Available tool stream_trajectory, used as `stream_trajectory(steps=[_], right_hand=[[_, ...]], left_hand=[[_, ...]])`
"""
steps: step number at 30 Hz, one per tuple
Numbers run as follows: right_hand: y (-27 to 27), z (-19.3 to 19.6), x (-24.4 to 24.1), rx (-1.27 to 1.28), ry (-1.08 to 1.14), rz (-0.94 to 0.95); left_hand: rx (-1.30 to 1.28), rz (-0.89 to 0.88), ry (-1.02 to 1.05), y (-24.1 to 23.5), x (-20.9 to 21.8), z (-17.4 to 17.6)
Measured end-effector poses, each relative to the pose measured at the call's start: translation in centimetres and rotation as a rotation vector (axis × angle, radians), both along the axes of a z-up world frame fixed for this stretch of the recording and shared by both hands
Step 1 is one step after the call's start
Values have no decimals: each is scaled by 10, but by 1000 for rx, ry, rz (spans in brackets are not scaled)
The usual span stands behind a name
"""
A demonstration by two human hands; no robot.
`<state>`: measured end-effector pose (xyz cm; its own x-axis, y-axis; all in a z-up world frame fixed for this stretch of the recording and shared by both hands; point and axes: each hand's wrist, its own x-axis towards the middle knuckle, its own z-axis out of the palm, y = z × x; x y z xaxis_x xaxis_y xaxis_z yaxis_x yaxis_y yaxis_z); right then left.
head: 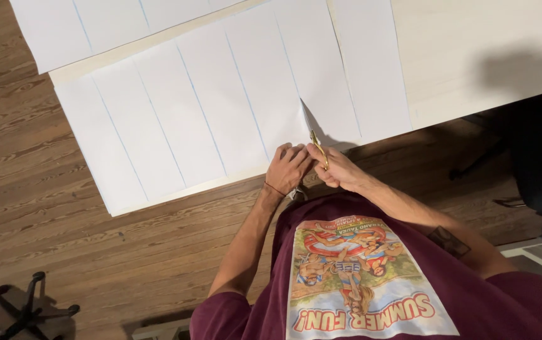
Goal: Cutting long strips of paper along pre-drawn lines using scissors
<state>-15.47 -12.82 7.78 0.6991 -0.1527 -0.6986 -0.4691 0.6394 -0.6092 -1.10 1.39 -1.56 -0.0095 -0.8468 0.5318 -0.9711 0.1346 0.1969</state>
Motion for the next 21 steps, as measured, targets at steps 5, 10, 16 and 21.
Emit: stream_trajectory(steps=[5,10,16,21], right_hand=[[-3,-2,10,-20,-10,11],[-13,-18,14,-21,4,27],[-21,-31,22,-27,-14,58],[-24,-33,31,-31,-10,47]], left_hand=[[-5,-24,-18,0,2,-20],[-26,-27,-34,2,2,-19],[-51,-13,-15,2,0,-17],[-67,-20,-16,-1,2,-6]])
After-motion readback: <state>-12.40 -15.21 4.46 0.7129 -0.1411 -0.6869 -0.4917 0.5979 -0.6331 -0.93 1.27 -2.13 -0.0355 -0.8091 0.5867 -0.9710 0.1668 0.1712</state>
